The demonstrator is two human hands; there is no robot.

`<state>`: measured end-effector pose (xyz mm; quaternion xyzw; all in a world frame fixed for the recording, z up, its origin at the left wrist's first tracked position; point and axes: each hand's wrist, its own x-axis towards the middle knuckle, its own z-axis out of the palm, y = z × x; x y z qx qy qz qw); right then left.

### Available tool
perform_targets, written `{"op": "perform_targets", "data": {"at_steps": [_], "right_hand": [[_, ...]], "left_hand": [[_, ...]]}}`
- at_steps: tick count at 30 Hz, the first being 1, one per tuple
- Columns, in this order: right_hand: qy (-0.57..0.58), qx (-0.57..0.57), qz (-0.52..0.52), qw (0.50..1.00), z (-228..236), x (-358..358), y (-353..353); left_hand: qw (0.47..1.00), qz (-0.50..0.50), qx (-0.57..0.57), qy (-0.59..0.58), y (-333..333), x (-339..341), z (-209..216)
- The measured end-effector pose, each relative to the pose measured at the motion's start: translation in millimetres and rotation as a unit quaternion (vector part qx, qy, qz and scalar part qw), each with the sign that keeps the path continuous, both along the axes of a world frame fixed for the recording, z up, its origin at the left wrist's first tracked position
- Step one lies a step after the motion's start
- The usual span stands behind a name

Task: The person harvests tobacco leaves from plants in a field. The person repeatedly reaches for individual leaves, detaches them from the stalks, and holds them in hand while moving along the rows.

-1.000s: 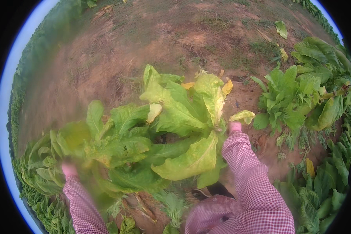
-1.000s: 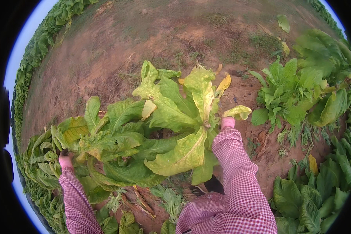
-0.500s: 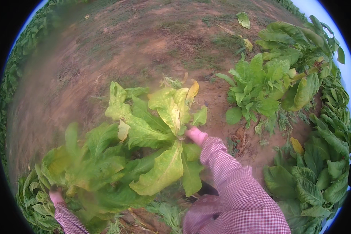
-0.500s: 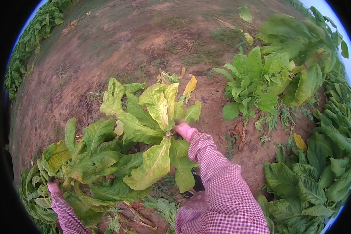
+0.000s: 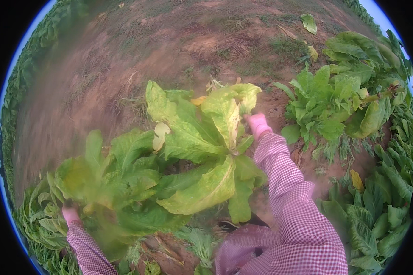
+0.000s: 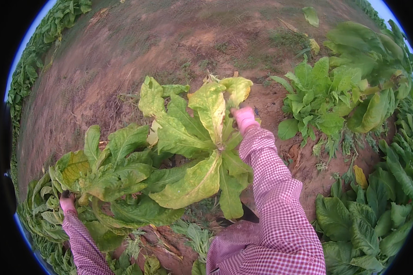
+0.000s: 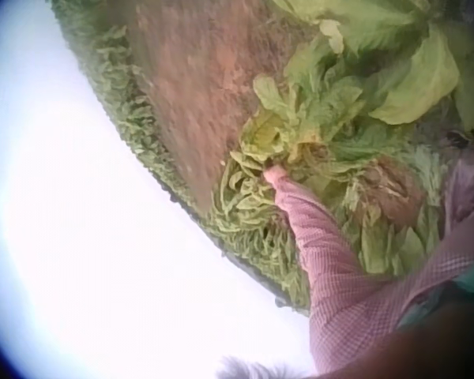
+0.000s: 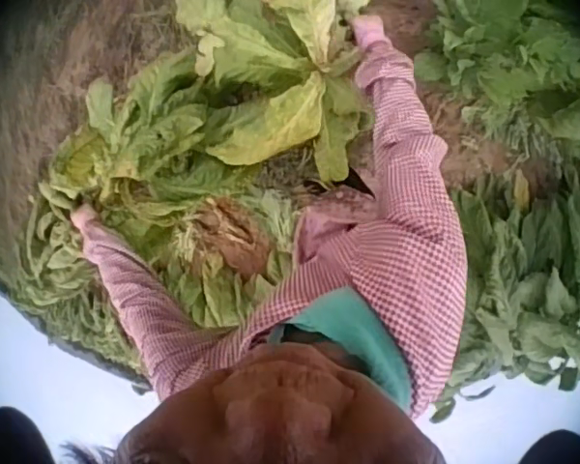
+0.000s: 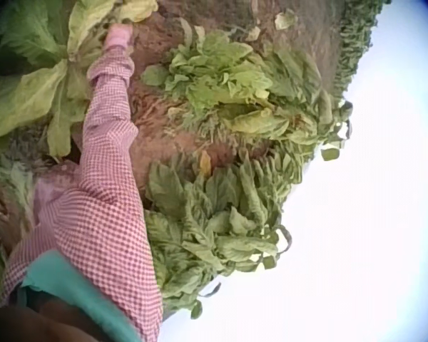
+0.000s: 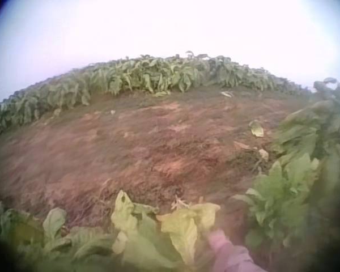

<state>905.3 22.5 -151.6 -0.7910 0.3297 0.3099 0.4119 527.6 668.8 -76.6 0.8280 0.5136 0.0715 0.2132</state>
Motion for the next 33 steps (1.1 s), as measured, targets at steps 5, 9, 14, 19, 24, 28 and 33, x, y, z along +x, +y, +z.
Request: {"op": "perform_targets", "data": {"at_steps": [5, 9, 14, 19, 24, 28, 33], "right_hand": [[-0.250, 0.357, -0.078, 0.897, 6, 7, -21], [-0.118, 0.106, 0.297, 0.942, 3, -55, -2], [-0.086, -0.002, 0.326, 0.941, -48, -54, 18], [-0.005, -0.088, 0.567, 0.819, -96, -12, 24], [0.034, -0.266, 0.772, 0.577, -117, 4, 40], [0.038, -0.334, 0.750, 0.569, -141, -8, 23], [-0.017, -0.396, 0.416, 0.818, -127, -73, -2]], "left_hand": [[0.997, 0.000, 0.049, 0.065, 49, -41, -16], [0.994, -0.035, 0.066, 0.080, 0, -6, 1], [0.989, 0.017, 0.064, 0.135, -44, 21, 35], [0.988, 0.057, 0.018, 0.140, -40, 12, 35], [0.992, 0.037, 0.023, 0.119, -51, 30, 48], [0.995, 0.043, -0.007, 0.089, -43, 21, 42], [0.991, 0.035, -0.088, 0.100, -40, 22, 59]]}}
